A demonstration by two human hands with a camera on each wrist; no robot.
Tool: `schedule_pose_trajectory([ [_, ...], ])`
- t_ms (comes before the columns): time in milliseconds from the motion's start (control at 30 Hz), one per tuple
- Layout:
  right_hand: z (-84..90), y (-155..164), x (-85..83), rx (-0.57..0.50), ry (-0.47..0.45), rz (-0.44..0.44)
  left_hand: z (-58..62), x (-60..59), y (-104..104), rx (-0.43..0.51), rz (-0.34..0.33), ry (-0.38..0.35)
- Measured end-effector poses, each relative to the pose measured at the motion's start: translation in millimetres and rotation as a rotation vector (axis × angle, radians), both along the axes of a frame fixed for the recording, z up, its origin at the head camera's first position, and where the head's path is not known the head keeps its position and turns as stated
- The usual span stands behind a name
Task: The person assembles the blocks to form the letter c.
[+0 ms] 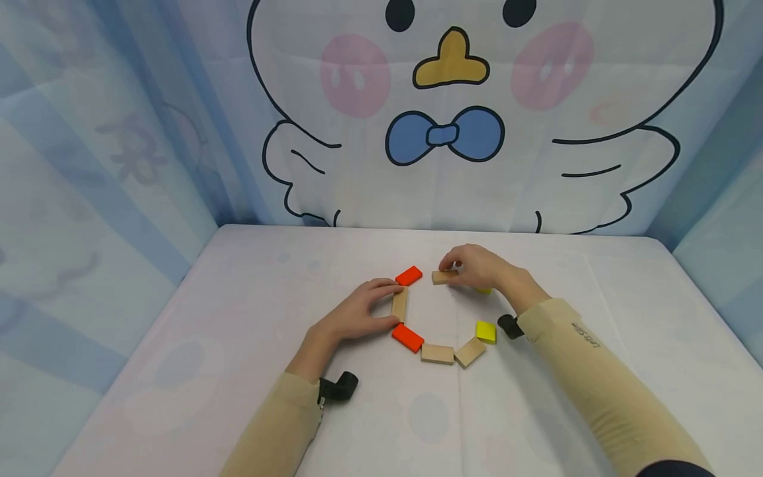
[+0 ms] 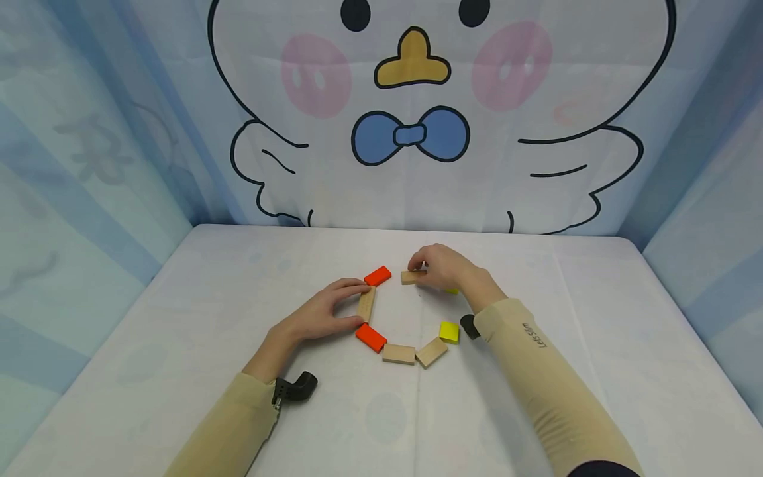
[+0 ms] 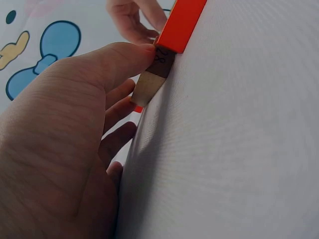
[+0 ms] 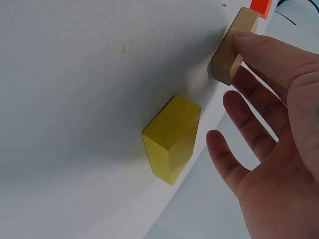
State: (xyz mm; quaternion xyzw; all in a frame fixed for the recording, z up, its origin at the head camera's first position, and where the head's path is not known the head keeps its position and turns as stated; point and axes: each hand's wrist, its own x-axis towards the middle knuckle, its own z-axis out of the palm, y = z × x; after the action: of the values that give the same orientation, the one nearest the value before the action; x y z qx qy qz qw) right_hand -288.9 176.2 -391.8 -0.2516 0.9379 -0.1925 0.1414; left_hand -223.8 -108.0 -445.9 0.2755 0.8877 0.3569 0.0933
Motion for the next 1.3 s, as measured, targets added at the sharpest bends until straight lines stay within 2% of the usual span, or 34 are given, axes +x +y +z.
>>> schedule_pose_trajectory([
  [733, -0.5, -9.8, -6.6, -0.023, 0.030, -0.077, -1.0, 0.5, -0.8, -0.002, 0.011, -0.006],
  [1300, -2.6, -22.7, -10.2, -0.030, -0.003, -0.130, 0.1, -0.3, 0.1, -0.014, 0.007, -0.005],
])
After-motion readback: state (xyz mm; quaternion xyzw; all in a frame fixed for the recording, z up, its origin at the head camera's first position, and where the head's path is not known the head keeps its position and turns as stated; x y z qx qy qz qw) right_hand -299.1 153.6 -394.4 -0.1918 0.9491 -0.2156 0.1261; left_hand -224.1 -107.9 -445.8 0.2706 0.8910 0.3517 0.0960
